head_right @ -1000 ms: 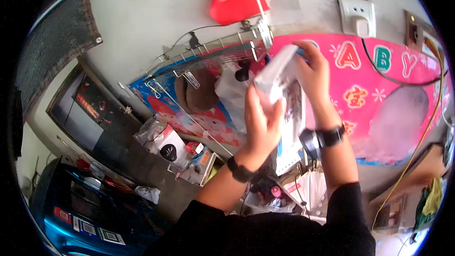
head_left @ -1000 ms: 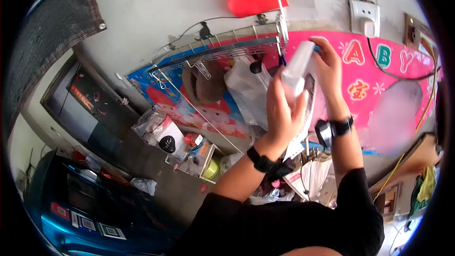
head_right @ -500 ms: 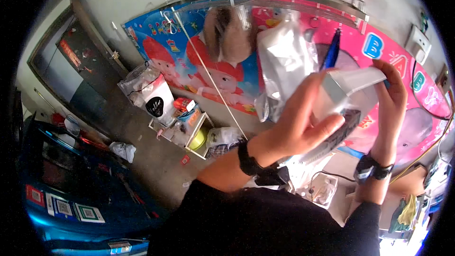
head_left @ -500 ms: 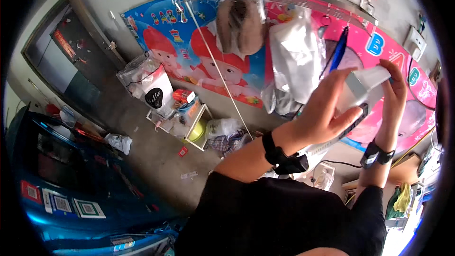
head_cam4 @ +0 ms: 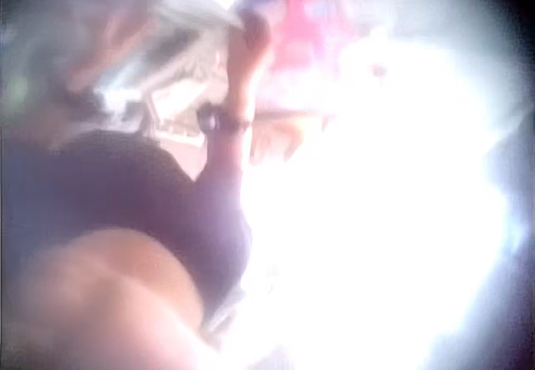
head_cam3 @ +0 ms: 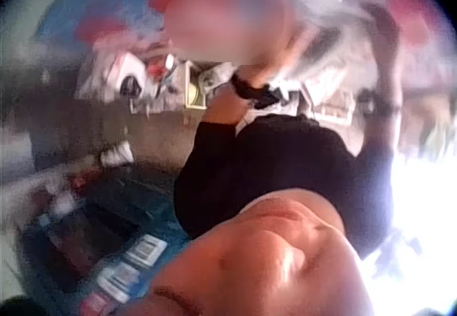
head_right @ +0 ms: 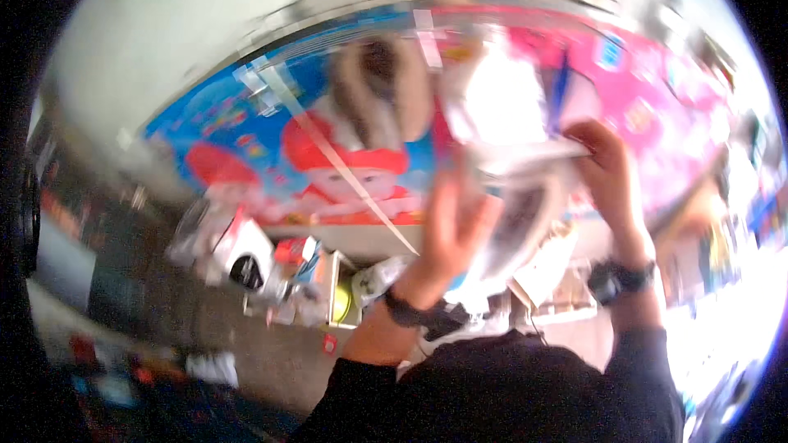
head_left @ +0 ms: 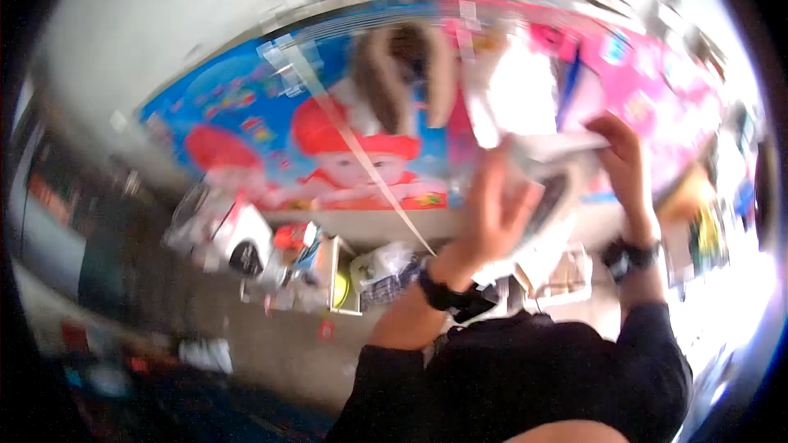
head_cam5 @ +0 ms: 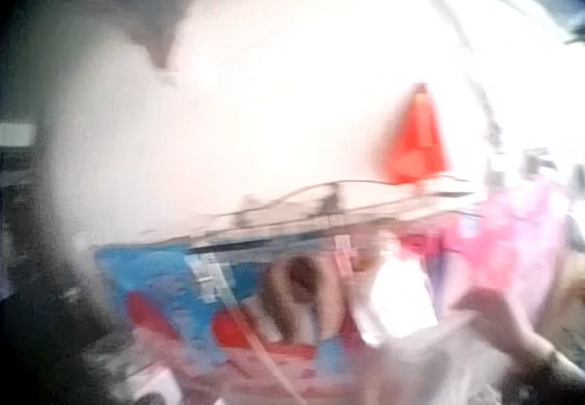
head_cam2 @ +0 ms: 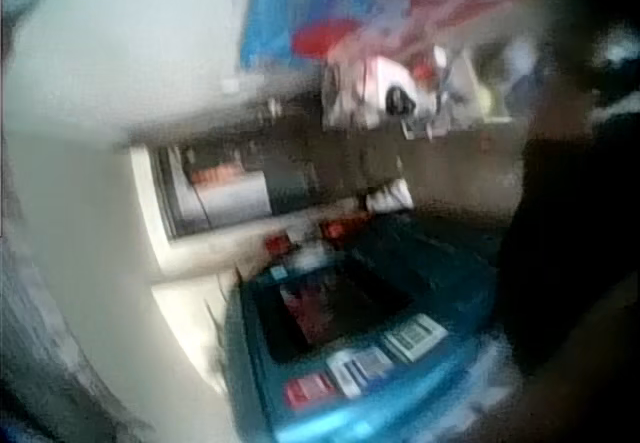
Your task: Folding and taping a paper vision chart.
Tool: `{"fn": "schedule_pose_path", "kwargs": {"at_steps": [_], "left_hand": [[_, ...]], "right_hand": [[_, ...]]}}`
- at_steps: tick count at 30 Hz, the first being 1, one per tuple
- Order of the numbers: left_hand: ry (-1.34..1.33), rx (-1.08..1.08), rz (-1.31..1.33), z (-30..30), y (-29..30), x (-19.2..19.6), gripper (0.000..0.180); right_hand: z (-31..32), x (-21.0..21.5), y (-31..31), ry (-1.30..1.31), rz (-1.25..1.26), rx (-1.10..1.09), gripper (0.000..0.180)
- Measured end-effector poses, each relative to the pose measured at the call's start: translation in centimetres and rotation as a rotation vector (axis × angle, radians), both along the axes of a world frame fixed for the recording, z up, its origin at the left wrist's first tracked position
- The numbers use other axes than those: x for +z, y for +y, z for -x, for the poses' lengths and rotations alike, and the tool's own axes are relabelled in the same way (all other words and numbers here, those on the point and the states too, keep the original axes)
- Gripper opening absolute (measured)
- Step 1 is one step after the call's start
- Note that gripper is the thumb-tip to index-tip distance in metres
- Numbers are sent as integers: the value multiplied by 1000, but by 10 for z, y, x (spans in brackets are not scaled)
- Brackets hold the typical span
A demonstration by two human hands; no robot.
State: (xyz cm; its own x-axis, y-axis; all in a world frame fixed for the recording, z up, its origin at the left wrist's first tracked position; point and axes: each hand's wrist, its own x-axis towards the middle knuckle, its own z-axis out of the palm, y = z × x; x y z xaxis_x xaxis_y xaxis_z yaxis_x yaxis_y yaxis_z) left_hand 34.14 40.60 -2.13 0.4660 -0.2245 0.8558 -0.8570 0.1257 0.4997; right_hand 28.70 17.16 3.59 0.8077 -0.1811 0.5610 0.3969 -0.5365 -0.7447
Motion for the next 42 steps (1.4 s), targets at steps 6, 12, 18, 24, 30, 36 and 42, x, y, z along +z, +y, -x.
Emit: {"fn": "schedule_pose_path", "kwargs": {"at_steps": [6, 12, 18, 24, 30, 36, 42], "left_hand": [[428, -411, 171, -41, 18, -4, 59], [612, -556, 70, -59, -17, -15, 52], [678, -661, 25, -16, -89, -16, 41], [750, -943, -45, 40, -194, -15, 45], [792, -1213, -153, 140, -348, -32, 35], [665, -1231, -352, 265, -487, -57, 38], [795, -1435, -410, 359, -604, -88, 44]], "right_hand": [[12, -4, 42, 65, -180, 3, 41], [57, -34, 20, 123, -349, 6, 45], [120, -55, -4, 101, -289, -153, 50], [197, -73, -63, 93, -132, -481, 61], [309, -91, -166, 28, -176, -786, 54], [420, -132, -263, 81, -298, -1095, 51], [508, -146, -332, 103, -434, -1261, 54]]}}
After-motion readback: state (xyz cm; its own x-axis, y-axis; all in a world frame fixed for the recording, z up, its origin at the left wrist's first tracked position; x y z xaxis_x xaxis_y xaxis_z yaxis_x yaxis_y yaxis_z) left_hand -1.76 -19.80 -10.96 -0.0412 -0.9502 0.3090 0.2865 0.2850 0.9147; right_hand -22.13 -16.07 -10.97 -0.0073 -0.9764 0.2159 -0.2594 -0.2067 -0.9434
